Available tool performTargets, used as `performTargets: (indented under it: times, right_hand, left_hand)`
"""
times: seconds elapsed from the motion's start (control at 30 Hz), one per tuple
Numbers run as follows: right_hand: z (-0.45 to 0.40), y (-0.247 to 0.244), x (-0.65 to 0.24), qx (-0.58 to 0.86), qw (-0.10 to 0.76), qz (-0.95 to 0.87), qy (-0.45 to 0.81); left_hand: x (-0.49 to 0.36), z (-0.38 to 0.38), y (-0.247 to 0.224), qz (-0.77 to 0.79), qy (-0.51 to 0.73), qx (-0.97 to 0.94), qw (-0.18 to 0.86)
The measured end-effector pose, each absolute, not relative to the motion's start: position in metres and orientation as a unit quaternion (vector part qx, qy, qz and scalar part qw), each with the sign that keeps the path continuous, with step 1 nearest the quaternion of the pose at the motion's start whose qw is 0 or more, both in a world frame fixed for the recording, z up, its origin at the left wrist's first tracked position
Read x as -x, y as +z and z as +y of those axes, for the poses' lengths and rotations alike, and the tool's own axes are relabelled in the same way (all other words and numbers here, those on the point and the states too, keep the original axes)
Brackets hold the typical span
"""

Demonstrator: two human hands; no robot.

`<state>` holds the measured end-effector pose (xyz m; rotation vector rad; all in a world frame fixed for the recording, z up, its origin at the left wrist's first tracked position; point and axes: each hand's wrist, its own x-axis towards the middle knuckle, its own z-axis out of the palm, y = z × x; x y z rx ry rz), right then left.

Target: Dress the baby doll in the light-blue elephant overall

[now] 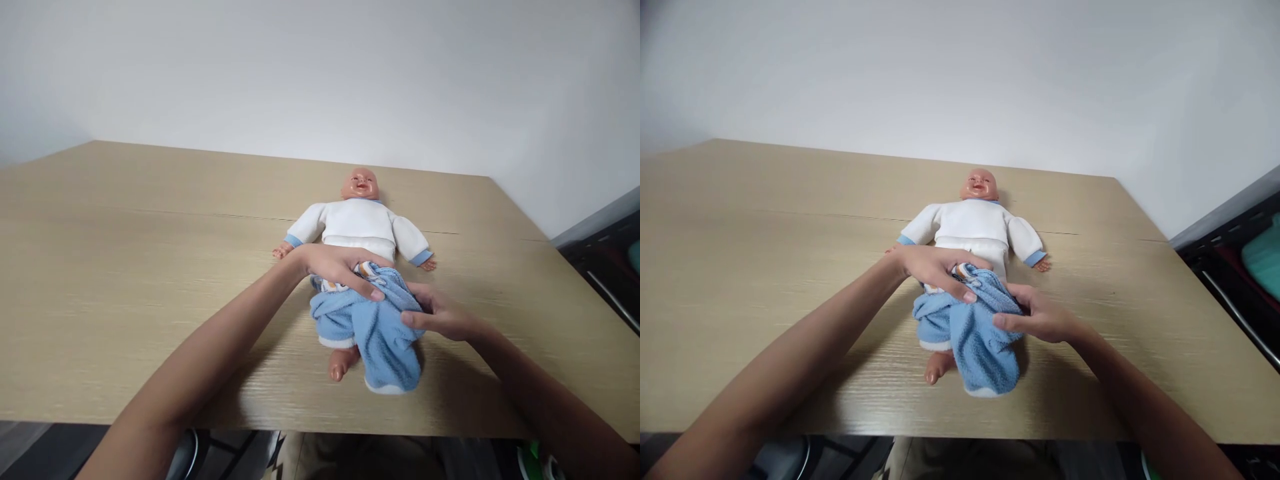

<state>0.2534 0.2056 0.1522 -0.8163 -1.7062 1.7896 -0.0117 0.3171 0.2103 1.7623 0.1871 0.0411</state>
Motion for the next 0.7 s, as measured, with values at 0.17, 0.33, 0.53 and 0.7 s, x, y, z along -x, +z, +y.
performTargets:
  times: [0.17, 0.33, 0.53, 0.7]
  right_hand:
    - [0.205, 0.144, -0.257, 0.315, 0.292, -0.644, 0.634]
    - [0.212, 0.129, -0.258, 0.335, 0.386, -0.56, 0.652]
    - [0.21, 0.144, -0.257, 0.315, 0.276, -0.615, 0.668]
    - [0.2, 0.155, -0.254, 0.308, 0.178, -0.659, 0.663]
  left_hand:
    - [0.013, 0.314, 0.208, 0.087, 0.012, -0.769, 0.633]
    - [0.013, 0.309, 0.201, 0.06, -0.054, -0.747, 0.66]
    - [0.014, 0.312, 0.197, 0.066, 0.024, -0.759, 0.647]
    - [0.013, 0.311, 0.197, 0.085, 0.042, -0.756, 0.648]
